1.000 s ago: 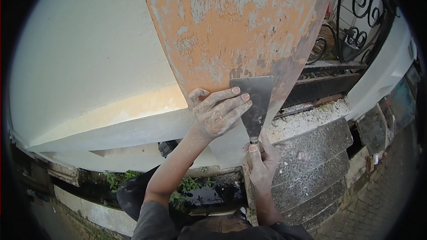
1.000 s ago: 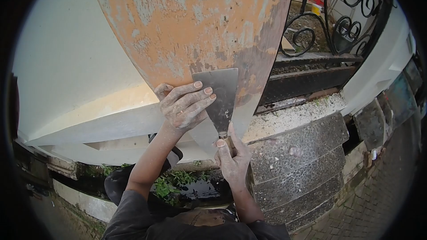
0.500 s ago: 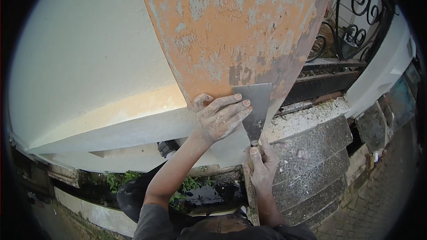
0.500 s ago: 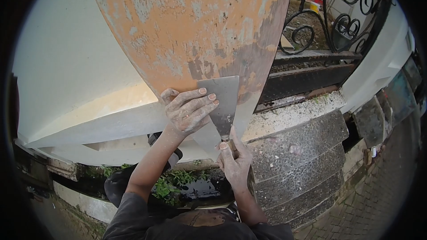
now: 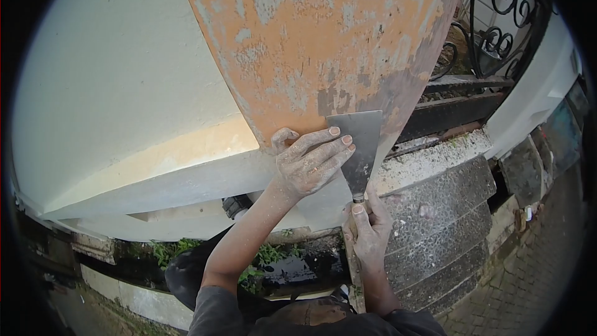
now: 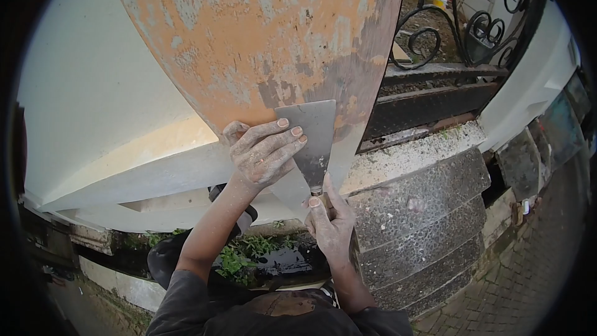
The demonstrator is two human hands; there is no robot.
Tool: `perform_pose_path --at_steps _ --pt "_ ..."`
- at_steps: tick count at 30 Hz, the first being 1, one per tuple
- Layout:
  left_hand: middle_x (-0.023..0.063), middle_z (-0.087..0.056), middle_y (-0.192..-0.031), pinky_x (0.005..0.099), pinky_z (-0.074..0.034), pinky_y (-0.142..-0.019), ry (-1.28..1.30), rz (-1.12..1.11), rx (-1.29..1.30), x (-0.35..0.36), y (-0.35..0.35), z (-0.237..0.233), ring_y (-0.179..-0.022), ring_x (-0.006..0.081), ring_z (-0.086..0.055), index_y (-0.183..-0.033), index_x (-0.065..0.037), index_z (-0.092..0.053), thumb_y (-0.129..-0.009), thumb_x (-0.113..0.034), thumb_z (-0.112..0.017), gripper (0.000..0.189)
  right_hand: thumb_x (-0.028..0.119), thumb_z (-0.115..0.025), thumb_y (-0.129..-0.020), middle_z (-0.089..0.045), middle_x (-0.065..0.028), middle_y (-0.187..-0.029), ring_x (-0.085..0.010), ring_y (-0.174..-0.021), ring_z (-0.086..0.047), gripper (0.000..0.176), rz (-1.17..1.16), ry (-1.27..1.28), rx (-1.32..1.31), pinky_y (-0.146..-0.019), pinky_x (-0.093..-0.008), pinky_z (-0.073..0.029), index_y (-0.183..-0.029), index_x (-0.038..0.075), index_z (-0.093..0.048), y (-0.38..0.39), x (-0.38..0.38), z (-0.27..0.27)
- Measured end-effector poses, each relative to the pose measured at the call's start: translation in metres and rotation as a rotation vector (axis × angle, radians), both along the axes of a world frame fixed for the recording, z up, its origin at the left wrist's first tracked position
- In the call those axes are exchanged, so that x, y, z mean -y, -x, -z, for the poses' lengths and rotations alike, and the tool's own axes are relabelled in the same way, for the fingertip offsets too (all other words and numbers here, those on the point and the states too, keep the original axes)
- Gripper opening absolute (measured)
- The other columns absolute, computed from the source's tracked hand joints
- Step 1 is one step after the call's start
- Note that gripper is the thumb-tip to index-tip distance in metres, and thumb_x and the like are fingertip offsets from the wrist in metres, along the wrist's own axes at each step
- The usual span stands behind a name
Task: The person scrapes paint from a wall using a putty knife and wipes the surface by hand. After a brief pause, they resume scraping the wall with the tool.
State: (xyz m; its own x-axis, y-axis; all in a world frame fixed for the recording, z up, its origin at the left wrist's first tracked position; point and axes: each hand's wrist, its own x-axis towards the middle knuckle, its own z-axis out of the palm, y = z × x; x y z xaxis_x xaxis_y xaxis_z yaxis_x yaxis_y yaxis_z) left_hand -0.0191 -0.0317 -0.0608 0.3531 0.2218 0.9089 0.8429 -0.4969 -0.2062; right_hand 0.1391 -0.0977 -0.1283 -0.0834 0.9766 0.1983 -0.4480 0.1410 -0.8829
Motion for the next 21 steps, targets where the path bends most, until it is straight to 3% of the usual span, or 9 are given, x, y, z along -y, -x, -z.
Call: perform_pose_path --at_steps 4,8,11,17,21 --pt "-0.0107 -0.067 -0.098 0.0349 -0.029 -0.076 -0.015 -0.012 -0.011 -0.003 0.002 -0.021 -0.096 0.0064 -0.060 -0.088 -0.026 -0.068 -0.066 -0.020 -0.067 0.023 0.006 -0.053 -0.091 -0.060 -0.0083 -0.077 -0.0024 -0.046 -0.042 0.048 0.020 0.006 0.068 -0.038 -0.0180 -0.035 -0.136 0.004 -0.037 -0.003 -0.002 -0.019" --pt "-0.0111 -0.067 -0.098 0.0357 -0.028 -0.078 0.022 0.000 0.004 -0.001 0.001 0.007 -0.096 0.0068 -0.060 -0.088 -0.026 -0.068 -0.065 -0.021 -0.068 0.023 0.006 -0.053 -0.090 -0.060 -0.0076 -0.077 -0.0024 -0.047 -0.043 0.049 0.021 0.000 0.025 -0.039 -0.0181 -0.035 -0.136 0.004 -0.036 0.000 0.001 -0.005" --pt "-0.0113 -0.067 -0.097 0.0353 -0.028 -0.078 -0.005 -0.014 -0.016 -0.003 0.003 -0.020 -0.095 0.0064 -0.060 -0.088 -0.027 -0.068 -0.065 -0.021 -0.068 0.024 0.006 -0.053 -0.090 -0.060 -0.0069 -0.077 -0.0024 -0.048 -0.043 0.049 0.040 0.032 0.031 -0.039 -0.0182 -0.036 -0.136 0.004 -0.036 0.004 0.002 -0.021" --pt "-0.0109 -0.068 -0.097 0.0346 -0.029 -0.075 -0.028 0.003 0.011 -0.003 0.002 0.003 -0.095 0.0063 -0.060 -0.087 -0.025 -0.068 -0.065 -0.021 -0.068 0.023 0.005 -0.053 -0.090 -0.059 -0.0070 -0.078 -0.0025 -0.047 -0.043 0.049 0.010 0.020 0.066 -0.040 -0.0180 -0.036 -0.136 0.003 -0.036 -0.002 0.000 -0.010" --pt "-0.0105 -0.067 -0.097 0.0348 -0.029 -0.074 0.014 0.005 0.009 -0.002 -0.003 -0.014 -0.095 0.0063 -0.060 -0.087 -0.026 -0.067 -0.066 -0.020 -0.068 0.022 0.005 -0.054 -0.090 -0.059 -0.0075 -0.077 -0.0025 -0.046 -0.042 0.049 0.044 -0.002 0.050 -0.039 -0.0180 -0.035 -0.136 0.002 -0.036 -0.003 0.000 -0.021"
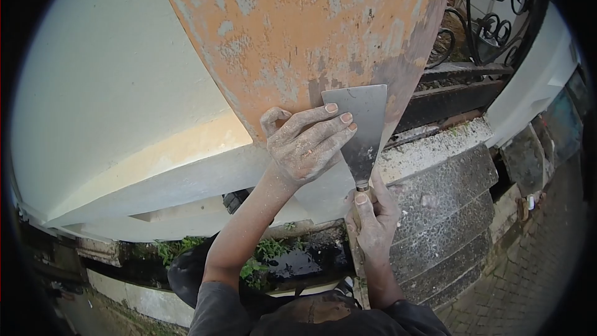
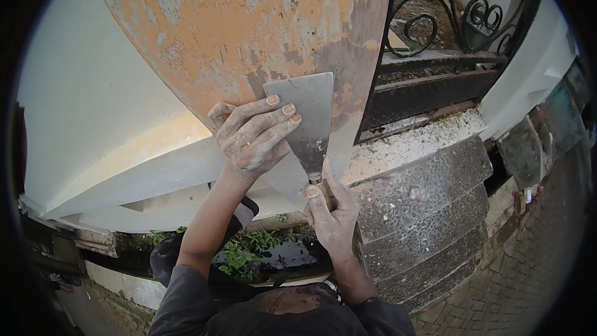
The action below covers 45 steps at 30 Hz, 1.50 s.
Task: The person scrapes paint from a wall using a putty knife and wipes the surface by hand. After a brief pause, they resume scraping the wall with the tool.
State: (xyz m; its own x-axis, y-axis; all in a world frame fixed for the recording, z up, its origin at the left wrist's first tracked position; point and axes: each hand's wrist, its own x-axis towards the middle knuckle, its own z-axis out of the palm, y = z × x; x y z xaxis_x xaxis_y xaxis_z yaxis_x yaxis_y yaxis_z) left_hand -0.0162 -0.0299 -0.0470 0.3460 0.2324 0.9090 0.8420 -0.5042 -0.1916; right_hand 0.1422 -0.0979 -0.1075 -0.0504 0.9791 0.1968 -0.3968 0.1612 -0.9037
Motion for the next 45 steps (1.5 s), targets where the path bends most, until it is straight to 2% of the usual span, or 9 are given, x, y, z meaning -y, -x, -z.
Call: perform_pose_path --at_steps 2,7,10,24,27,31,35,39,45 --pt "-0.0102 -0.067 -0.098 0.0351 -0.029 -0.074 0.057 0.008 -0.001 0.003 -0.001 0.022 -0.095 0.0064 -0.060 -0.087 -0.026 -0.067 -0.066 -0.020 -0.067 0.022 0.004 -0.053 -0.090 -0.059 -0.0075 -0.077 -0.0025 -0.046 -0.042 0.049 -0.045 0.024 -0.053 -0.038 -0.0180 -0.034 -0.136 0.002 -0.036 -0.004 0.004 0.024" --pt "-0.0098 -0.067 -0.098 0.0356 -0.028 -0.075 0.019 0.003 -0.038 -0.003 -0.004 0.005 -0.096 0.0069 -0.060 -0.087 -0.025 -0.068 -0.067 -0.020 -0.067 0.021 0.004 -0.052 -0.090 -0.059 -0.0081 -0.077 -0.0024 -0.044 -0.041 0.049 -0.024 0.065 -0.001 -0.036 -0.0179 -0.033 -0.136 0.003 -0.036 -0.011 -0.006 0.006" --pt "-0.0096 -0.067 -0.098 0.0357 -0.028 -0.075 0.014 0.006 -0.014 -0.002 -0.008 0.011 -0.096 0.0073 -0.060 -0.088 -0.024 -0.068 -0.067 -0.021 -0.067 0.021 0.005 -0.052 -0.090 -0.060 -0.0082 -0.076 -0.0023 -0.044 -0.041 0.049 -0.042 -0.005 -0.074 -0.036 -0.0179 -0.033 -0.136 0.004 -0.036 -0.005 -0.003 0.028" --pt "-0.0099 -0.067 -0.099 0.0356 -0.028 -0.075 -0.028 -0.007 -0.005 -0.008 -0.010 -0.005 -0.097 0.0074 -0.060 -0.088 -0.024 -0.068 -0.068 -0.017 -0.066 0.021 0.003 -0.052 -0.090 -0.060 -0.0079 -0.076 -0.0026 -0.045 -0.041 0.048 -0.016 -0.002 -0.041 -0.038 -0.0187 -0.035 -0.136 0.003 -0.037 -0.009 -0.009 0.011" --pt "-0.0102 -0.067 -0.099 0.0358 -0.028 -0.075 0.037 0.007 0.016 -0.001 -0.012 0.019 -0.096 0.0074 -0.060 -0.089 -0.024 -0.068 -0.068 -0.018 -0.065 0.021 0.002 -0.052 -0.090 -0.060 -0.0077 -0.076 -0.0023 -0.044 -0.041 0.048 -0.052 -0.024 -0.047 -0.037 -0.0180 -0.034 -0.135 0.002 -0.038 -0.012 -0.011 0.024" --pt "-0.0108 -0.067 -0.099 0.0350 -0.028 -0.078 0.001 0.001 -0.003 -0.009 -0.013 -0.006 -0.096 0.0068 -0.060 -0.088 -0.025 -0.068 -0.069 -0.019 -0.065 0.020 0.002 -0.052 -0.090 -0.059 -0.0074 -0.075 -0.0019 -0.044 -0.041 0.047 -0.005 0.015 -0.006 -0.036 -0.0179 -0.034 -0.135 0.002 -0.038 -0.013 -0.013 -0.003" --pt "-0.0108 -0.067 -0.099 0.0355 -0.028 -0.076 0.018 -0.002 0.039 -0.005 -0.014 0.026 -0.096 0.0071 -0.060 -0.087 -0.024 -0.068 -0.068 -0.019 -0.064 0.020 0.002 -0.052 -0.090 -0.059 -0.0071 -0.075 -0.0020 -0.044 -0.041 0.047 -0.035 -0.021 -0.019 -0.037 -0.0180 -0.034 -0.135 0.002 -0.038 -0.017 -0.012 0.019" --pt "-0.0110 -0.067 -0.098 0.0347 -0.028 -0.079 -0.022 -0.023 -0.001 -0.010 -0.016 -0.012 -0.095 0.0069 -0.060 -0.087 -0.025 -0.068 -0.069 -0.020 -0.065 0.020 0.002 -0.052 -0.090 -0.059 -0.0066 -0.075 -0.0022 -0.044 -0.041 0.047 -0.010 -0.035 -0.026 -0.037 -0.0181 -0.034 -0.135 0.002 -0.038 -0.016 -0.017 0.003" --pt "-0.0100 -0.068 -0.096 0.0348 -0.028 -0.078 -0.038 -0.010 0.037 -0.011 -0.016 0.017 -0.094 0.0061 -0.060 -0.086 -0.025 -0.069 -0.067 -0.019 -0.066 0.020 0.001 -0.052 -0.089 -0.060 -0.0071 -0.077 -0.0028 -0.045 -0.042 0.049 -0.060 -0.011 0.015 -0.039 -0.0183 -0.034 -0.135 0.000 -0.036 -0.023 -0.014 0.024"
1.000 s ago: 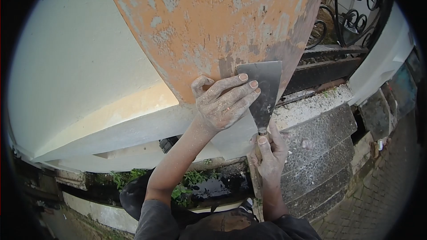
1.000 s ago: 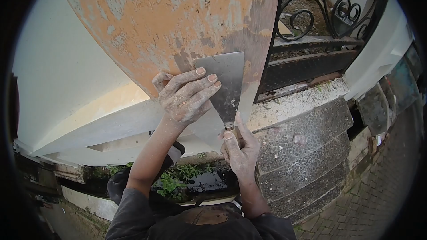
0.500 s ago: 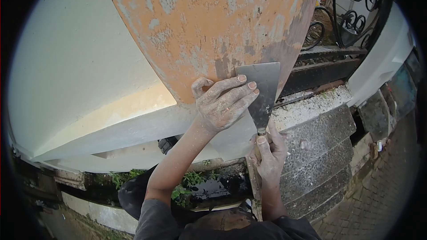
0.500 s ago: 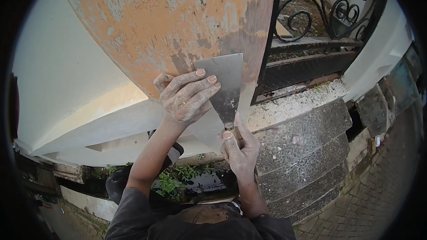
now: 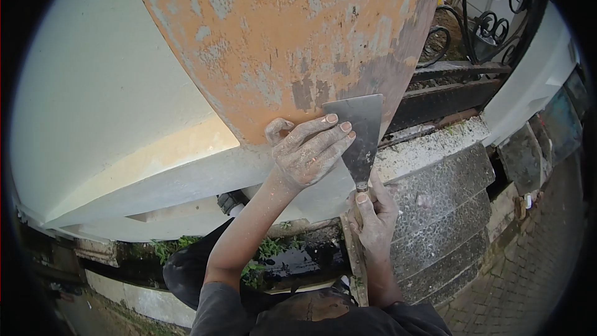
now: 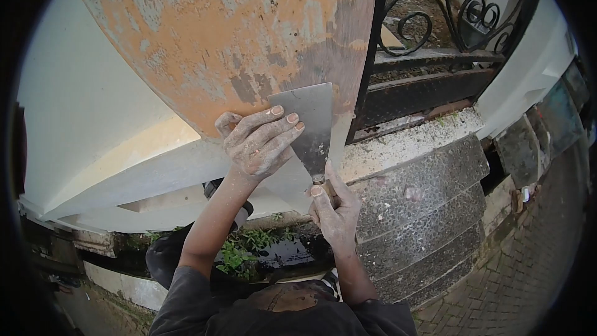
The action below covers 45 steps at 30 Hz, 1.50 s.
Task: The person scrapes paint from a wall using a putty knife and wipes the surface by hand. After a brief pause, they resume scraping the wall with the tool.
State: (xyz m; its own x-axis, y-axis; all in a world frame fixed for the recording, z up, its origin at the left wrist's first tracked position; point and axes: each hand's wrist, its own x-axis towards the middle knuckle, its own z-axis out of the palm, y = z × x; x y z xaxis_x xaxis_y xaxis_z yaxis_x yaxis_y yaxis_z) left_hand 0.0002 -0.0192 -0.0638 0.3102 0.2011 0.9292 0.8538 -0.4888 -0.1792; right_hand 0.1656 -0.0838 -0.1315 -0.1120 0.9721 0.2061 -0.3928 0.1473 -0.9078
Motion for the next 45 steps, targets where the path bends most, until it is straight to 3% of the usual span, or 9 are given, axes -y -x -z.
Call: perform_pose_path --at_steps 3,8,11,17,19,23,27,39,45 --pt "-0.0107 -0.068 -0.095 0.0345 -0.028 -0.077 0.004 -0.014 -0.011 -0.001 -0.001 -0.017 -0.094 0.0058 -0.060 -0.086 -0.025 -0.069 -0.068 -0.019 -0.066 0.019 0.001 -0.052 -0.089 -0.060 -0.0071 -0.077 -0.0023 -0.046 -0.042 0.048 0.074 -0.003 -0.026 -0.038 -0.0178 -0.035 -0.135 0.000 -0.037 0.008 -0.001 -0.030" --pt "-0.0112 -0.068 -0.094 0.0346 -0.027 -0.077 0.012 -0.010 0.003 0.000 0.000 0.006 -0.094 0.0061 -0.060 -0.085 -0.026 -0.069 -0.067 -0.019 -0.066 0.020 0.000 -0.052 -0.089 -0.060 -0.0062 -0.075 -0.0024 -0.046 -0.042 0.048 0.025 -0.023 0.043 -0.039 -0.0175 -0.035 -0.135 0.002 -0.038 0.001 0.002 -0.002" --pt "-0.0110 -0.068 -0.096 0.0341 -0.028 -0.077 0.001 -0.031 -0.012 0.001 -0.002 -0.008 -0.094 0.0056 -0.060 -0.086 -0.026 -0.069 -0.066 -0.018 -0.067 0.021 0.000 -0.051 -0.089 -0.060 -0.0062 -0.074 -0.0021 -0.046 -0.042 0.048 0.049 0.035 -0.026 -0.039 -0.0174 -0.035 -0.135 0.002 -0.039 0.004 0.001 -0.028" --pt "-0.0104 -0.067 -0.099 0.0343 -0.028 -0.077 -0.025 -0.013 -0.008 0.001 0.004 -0.002 -0.096 0.0059 -0.060 -0.087 -0.026 -0.069 -0.066 -0.018 -0.067 0.022 0.000 -0.052 -0.088 -0.060 -0.0072 -0.075 -0.0028 -0.046 -0.042 0.049 0.035 -0.017 0.003 -0.040 -0.0185 -0.036 -0.135 0.002 -0.038 0.006 -0.002 -0.019" --pt "-0.0113 -0.067 -0.099 0.0340 -0.028 -0.079 -0.039 -0.027 -0.003 0.000 0.004 -0.025 -0.097 0.0051 -0.060 -0.087 -0.028 -0.069 -0.067 -0.019 -0.067 0.022 0.000 -0.052 -0.088 -0.060 -0.0075 -0.075 -0.0030 -0.046 -0.042 0.049 0.033 0.008 -0.039 -0.040 -0.0186 -0.036 -0.135 0.002 -0.038 0.009 -0.002 -0.023" --pt "-0.0129 -0.067 -0.098 0.0343 -0.029 -0.077 0.044 -0.037 0.013 0.008 0.003 0.010 -0.098 0.0058 -0.059 -0.087 -0.027 -0.069 -0.069 -0.019 -0.067 0.020 -0.001 -0.052 -0.088 -0.060 -0.0082 -0.076 -0.0033 -0.047 -0.042 0.048 -0.004 -0.012 -0.024 -0.041 -0.0187 -0.037 -0.135 0.001 -0.038 0.005 0.001 0.000" --pt "-0.0136 -0.067 -0.097 0.0331 -0.029 -0.076 0.001 -0.042 0.017 0.004 0.004 -0.014 -0.097 0.0041 -0.059 -0.087 -0.028 -0.069 -0.068 -0.019 -0.068 0.021 -0.001 -0.052 -0.088 -0.059 -0.0082 -0.076 -0.0036 -0.048 -0.044 0.048 0.034 0.037 0.001 -0.041 -0.0189 -0.038 -0.134 0.001 -0.039 0.010 0.001 -0.022" --pt "-0.0123 -0.067 -0.097 0.0332 -0.028 -0.079 0.044 -0.041 0.016 0.012 0.007 0.013 -0.096 0.0057 -0.060 -0.088 -0.027 -0.069 -0.070 -0.021 -0.066 0.019 0.001 -0.053 -0.089 -0.059 -0.0077 -0.078 -0.0042 -0.050 -0.045 0.047 -0.018 0.000 -0.031 -0.040 -0.0190 -0.037 -0.134 0.001 -0.039 0.011 0.010 0.011" --pt "-0.0120 -0.067 -0.097 0.0346 -0.028 -0.081 0.061 -0.065 -0.004 0.013 0.008 0.009 -0.095 0.0063 -0.061 -0.088 -0.027 -0.069 -0.068 -0.020 -0.067 0.021 0.002 -0.054 -0.089 -0.059 -0.0068 -0.079 -0.0037 -0.049 -0.044 0.047 0.004 0.002 -0.040 -0.040 -0.0189 -0.037 -0.134 0.002 -0.040 0.014 0.007 -0.003"
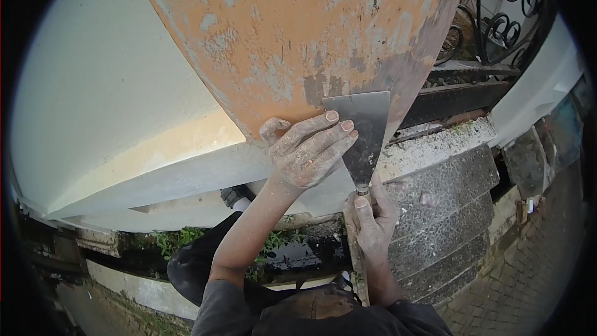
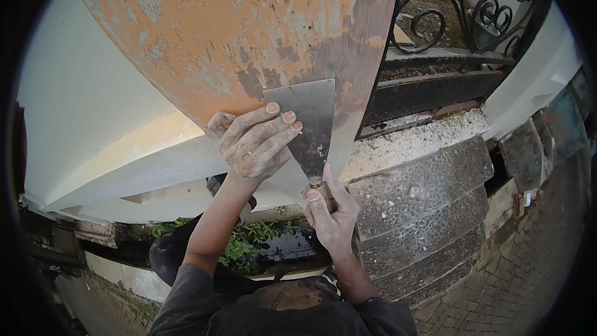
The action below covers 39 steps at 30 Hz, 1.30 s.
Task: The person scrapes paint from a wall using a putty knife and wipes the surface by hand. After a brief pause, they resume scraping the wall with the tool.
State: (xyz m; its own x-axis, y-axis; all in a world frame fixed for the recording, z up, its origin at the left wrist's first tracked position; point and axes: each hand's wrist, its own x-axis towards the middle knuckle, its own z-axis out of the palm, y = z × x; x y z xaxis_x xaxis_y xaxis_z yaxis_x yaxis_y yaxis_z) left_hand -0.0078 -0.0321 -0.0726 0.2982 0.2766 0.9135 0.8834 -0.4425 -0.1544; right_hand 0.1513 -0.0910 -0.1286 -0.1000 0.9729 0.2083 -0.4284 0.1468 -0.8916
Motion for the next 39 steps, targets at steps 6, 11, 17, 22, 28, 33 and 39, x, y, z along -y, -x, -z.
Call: perform_pose_path --at_steps 6,11,17,22,28,33,39 --pt "-0.0112 -0.067 -0.097 0.0347 -0.029 -0.083 -0.016 0.015 -0.025 -0.002 0.005 0.012 -0.096 0.0067 -0.061 -0.088 -0.027 -0.069 -0.067 -0.019 -0.067 0.023 0.003 -0.054 -0.089 -0.059 -0.0073 -0.079 -0.0040 -0.049 -0.044 0.048 -0.009 0.044 0.035 -0.040 -0.0190 -0.036 -0.135 0.003 -0.039 -0.006 -0.001 0.020" --pt "-0.0108 -0.067 -0.099 0.0318 -0.034 -0.081 -0.025 -0.025 -0.016 0.003 0.001 0.008 -0.097 0.0073 -0.060 -0.088 -0.026 -0.070 -0.066 -0.018 -0.068 0.024 0.004 -0.054 -0.089 -0.060 -0.0075 -0.079 -0.0040 -0.049 -0.044 0.049 -0.015 0.025 0.014 -0.040 -0.0191 -0.037 -0.135 0.003 -0.038 0.001 0.004 0.016" --pt "-0.0086 -0.068 -0.098 0.0274 -0.036 -0.078 -0.036 0.011 -0.023 0.000 0.006 -0.006 -0.097 0.0086 -0.061 -0.090 -0.024 -0.070 -0.066 -0.016 -0.068 0.025 0.004 -0.054 -0.089 -0.060 -0.0071 -0.079 -0.0041 -0.050 -0.044 0.050 -0.038 0.021 0.000 -0.041 -0.0188 -0.037 -0.136 0.003 -0.037 0.002 0.002 0.021" --pt "-0.0116 -0.067 -0.099 0.0287 -0.035 -0.077 0.005 -0.018 -0.078 0.002 0.009 -0.006 -0.097 0.0061 -0.061 -0.087 -0.027 -0.069 -0.069 -0.018 -0.068 0.020 0.003 -0.054 -0.089 -0.060 -0.0064 -0.079 -0.0041 -0.050 -0.045 0.050 -0.025 0.017 0.002 -0.041 -0.0182 -0.037 -0.136 0.002 -0.036 0.003 -0.001 0.019" --pt "-0.0126 -0.067 -0.099 0.0329 -0.032 -0.081 -0.058 -0.014 -0.002 0.000 0.008 0.006 -0.096 0.0042 -0.060 -0.085 -0.030 -0.069 -0.071 -0.020 -0.068 0.017 0.002 -0.053 -0.089 -0.059 -0.0061 -0.078 -0.0044 -0.051 -0.045 0.050 -0.043 0.012 -0.038 -0.042 -0.0184 -0.037 -0.136 0.002 -0.036 0.008 0.000 0.018" --pt "-0.0127 -0.068 -0.098 0.0331 -0.030 -0.081 -0.024 -0.009 0.052 0.002 0.004 0.006 -0.096 0.0037 -0.060 -0.083 -0.029 -0.069 -0.072 -0.019 -0.067 0.015 0.002 -0.053 -0.089 -0.059 -0.0057 -0.077 -0.0044 -0.051 -0.045 0.050 -0.031 0.037 0.006 -0.042 -0.0185 -0.037 -0.136 0.002 -0.035 0.006 0.002 0.017" --pt "-0.0131 -0.068 -0.097 0.0340 -0.030 -0.080 -0.018 -0.034 -0.019 0.004 0.010 -0.003 -0.095 0.0044 -0.060 -0.085 -0.030 -0.069 -0.072 -0.020 -0.066 0.017 0.003 -0.054 -0.089 -0.058 -0.0050 -0.076 -0.0049 -0.051 -0.045 0.050 -0.011 0.033 -0.007 -0.042 -0.0189 -0.037 -0.136 0.002 -0.037 0.010 0.003 0.004"
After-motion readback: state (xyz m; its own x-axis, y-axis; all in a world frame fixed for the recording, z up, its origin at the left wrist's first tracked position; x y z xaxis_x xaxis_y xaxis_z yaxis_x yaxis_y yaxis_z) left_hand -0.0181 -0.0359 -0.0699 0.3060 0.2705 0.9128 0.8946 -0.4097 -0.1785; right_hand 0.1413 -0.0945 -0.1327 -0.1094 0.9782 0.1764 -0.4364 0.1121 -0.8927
